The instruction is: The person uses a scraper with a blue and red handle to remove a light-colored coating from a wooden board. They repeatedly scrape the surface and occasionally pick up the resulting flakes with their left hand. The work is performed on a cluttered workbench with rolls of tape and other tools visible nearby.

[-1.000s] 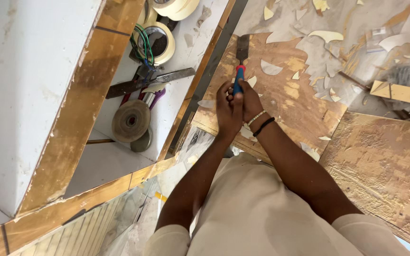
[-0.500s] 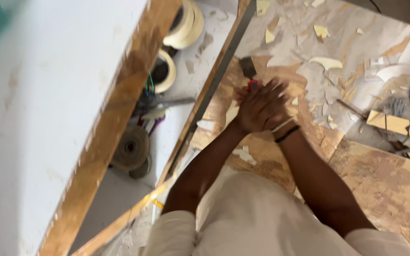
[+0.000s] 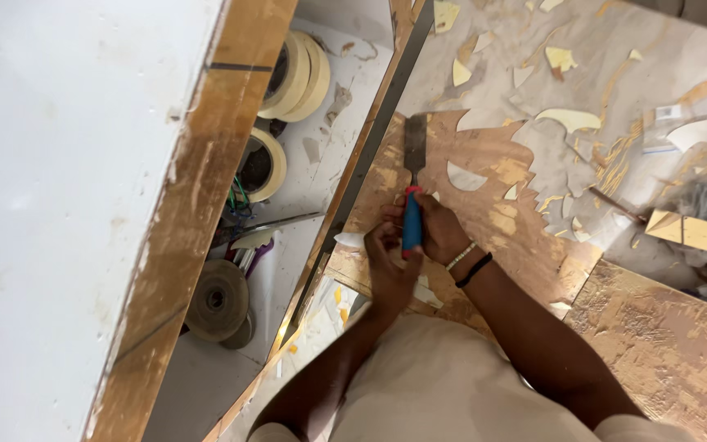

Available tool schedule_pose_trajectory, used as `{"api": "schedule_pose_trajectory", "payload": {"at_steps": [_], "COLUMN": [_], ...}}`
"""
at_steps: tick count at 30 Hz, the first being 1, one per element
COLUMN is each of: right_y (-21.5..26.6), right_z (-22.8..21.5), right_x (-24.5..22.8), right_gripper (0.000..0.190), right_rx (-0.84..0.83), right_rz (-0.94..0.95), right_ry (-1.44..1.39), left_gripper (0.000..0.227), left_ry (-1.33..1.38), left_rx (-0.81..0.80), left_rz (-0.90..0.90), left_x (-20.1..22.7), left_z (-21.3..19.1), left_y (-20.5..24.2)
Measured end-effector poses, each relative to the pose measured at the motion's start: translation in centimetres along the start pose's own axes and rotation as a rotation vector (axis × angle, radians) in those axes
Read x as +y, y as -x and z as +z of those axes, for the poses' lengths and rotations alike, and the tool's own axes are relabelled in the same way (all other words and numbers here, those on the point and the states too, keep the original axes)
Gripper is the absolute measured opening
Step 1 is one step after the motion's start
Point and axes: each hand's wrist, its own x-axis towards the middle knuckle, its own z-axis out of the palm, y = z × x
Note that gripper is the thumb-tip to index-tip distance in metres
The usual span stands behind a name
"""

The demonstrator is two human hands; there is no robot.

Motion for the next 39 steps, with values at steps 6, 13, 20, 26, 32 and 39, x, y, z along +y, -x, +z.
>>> {"api": "schedule_pose_trajectory", "payload": {"at_steps": [6, 13, 20, 26, 32, 39], "right_y": [-1.3, 0.9, -1.9, -3.6, -3.1, 3.4], "right_z": [0.1, 1.8, 0.7, -0.2, 0.7, -1.3], "right_x": [0.1, -0.8, 1.1, 3.0, -2.7, -1.9], "right_gripper": [0.039, 0.044, 0.045, 0.044, 0.039, 0.039], "right_rx": [-0.194, 0.143, 0.115, -0.135, -0.538, -0.074], "right_rz": [-0.116, -0.079, -0.135, -0.253, -0.409, -0.414], "right_ry": [0.113, 0.467, 0.349, -0.017, -0.361, 0.067], "left_gripper": [0.054, 0.041, 0.034, 0.042, 0.049, 0.039], "left_ry": [1.1, 1.387, 0.773, 0.166, -0.282, 0.392], "left_rx": [-0.47, -0.476, -0.356, -0.37, -0.327, -0.553], "left_rz": [-1.261, -1.216, -1.2, -0.726, -0.05, -0.624], "left_x": [-4.3, -6.4, -3.0, -2.7, 0.8, 1.6], "left_z": [-2.6, 0.7, -0.2, 0.1, 4.2, 4.3], "left_y": [-3.3, -4.0, -6.8, -7.1, -10.4, -5.3]}}
